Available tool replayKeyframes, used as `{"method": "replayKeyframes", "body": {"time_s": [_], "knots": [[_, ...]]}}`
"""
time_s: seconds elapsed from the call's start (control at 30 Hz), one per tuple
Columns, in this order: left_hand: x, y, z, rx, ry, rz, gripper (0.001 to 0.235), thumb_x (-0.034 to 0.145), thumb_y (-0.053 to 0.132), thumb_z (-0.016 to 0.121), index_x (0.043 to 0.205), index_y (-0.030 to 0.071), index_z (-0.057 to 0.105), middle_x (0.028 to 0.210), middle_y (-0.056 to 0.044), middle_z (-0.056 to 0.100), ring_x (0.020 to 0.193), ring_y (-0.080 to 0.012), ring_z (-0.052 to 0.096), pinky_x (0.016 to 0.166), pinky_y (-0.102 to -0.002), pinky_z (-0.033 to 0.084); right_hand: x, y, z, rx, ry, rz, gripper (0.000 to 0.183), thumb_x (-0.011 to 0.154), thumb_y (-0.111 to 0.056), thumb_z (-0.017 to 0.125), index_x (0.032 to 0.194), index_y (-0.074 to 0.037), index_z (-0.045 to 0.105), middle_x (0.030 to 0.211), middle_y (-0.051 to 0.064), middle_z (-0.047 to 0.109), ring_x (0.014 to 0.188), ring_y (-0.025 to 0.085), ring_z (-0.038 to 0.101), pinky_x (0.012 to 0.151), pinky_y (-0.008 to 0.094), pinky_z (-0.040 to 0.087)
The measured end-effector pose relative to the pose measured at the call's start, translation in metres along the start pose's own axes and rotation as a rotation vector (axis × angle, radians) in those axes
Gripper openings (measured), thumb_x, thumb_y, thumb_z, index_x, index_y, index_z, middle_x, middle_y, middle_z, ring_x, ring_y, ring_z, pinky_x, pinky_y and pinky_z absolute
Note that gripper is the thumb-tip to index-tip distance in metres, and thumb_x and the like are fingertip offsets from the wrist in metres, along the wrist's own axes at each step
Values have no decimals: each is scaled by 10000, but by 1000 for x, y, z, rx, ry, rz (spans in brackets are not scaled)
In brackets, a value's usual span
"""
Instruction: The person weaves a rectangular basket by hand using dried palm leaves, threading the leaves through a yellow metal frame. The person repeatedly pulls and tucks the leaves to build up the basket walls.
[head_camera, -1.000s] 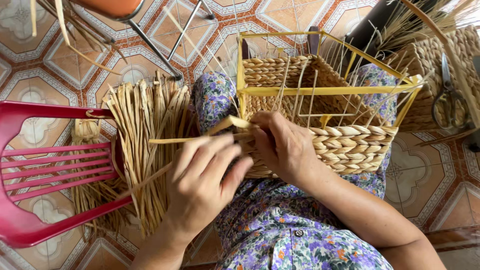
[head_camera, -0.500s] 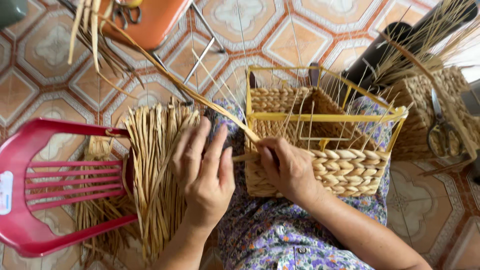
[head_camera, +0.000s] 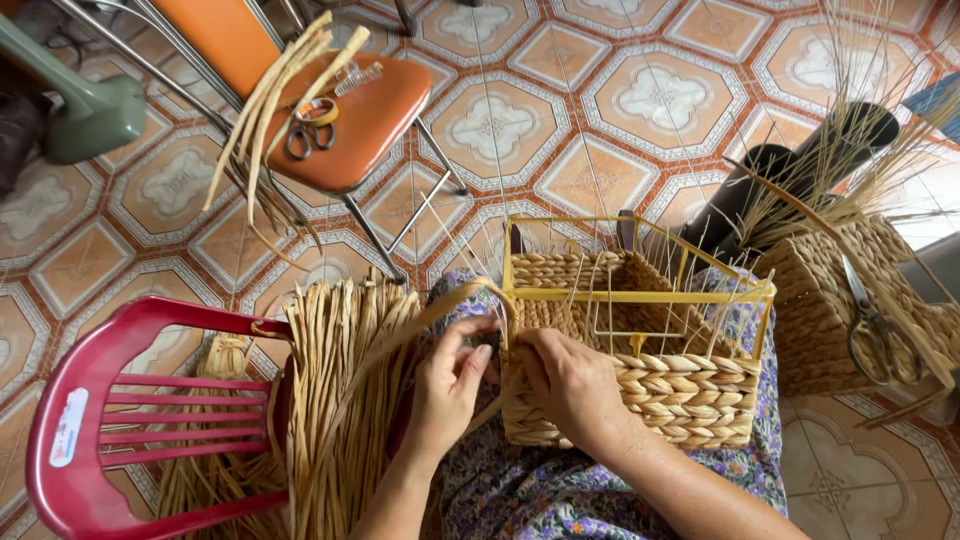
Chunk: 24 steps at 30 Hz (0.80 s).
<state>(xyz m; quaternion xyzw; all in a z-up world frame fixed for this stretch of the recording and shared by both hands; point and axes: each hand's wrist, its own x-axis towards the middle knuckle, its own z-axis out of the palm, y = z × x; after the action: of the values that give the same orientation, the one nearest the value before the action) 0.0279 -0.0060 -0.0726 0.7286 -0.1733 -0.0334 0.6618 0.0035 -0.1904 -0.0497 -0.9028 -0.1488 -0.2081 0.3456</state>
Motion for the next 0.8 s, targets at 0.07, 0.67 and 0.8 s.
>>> {"method": "replayKeyframes", "body": {"time_s": [0.07, 0.67, 0.8], "knots": [[10, -13, 4, -62, 17, -52, 261, 1032, 120, 592, 1274, 59, 669, 1048, -76, 760, 844, -130, 690, 722, -265, 584, 1, 0, 3, -88, -67, 38, 136, 935, -160, 674, 1004, -42, 681, 844, 93, 716, 679, 247, 707, 562, 382, 563], [-16, -46, 15, -950, 228, -320, 281, 918, 330, 723, 1035, 76, 750, 836, -19, 733, 608, -41, 598, 481, -156, 477, 0, -8, -19, 166, 10, 1, 184, 900, -11, 641, 1080, -29, 609, 920, 144, 699, 795, 323, 722, 658, 396, 589], [-5, -49, 16, -569, 129, -131, 301, 934, 401, 728, 1030, 116, 730, 803, -1, 712, 627, -57, 594, 527, -153, 475, -1, -7, -16, 180, 4, -2, 172, 900, -5, 645, 1064, -28, 599, 901, 131, 713, 763, 310, 730, 640, 389, 583]]}}
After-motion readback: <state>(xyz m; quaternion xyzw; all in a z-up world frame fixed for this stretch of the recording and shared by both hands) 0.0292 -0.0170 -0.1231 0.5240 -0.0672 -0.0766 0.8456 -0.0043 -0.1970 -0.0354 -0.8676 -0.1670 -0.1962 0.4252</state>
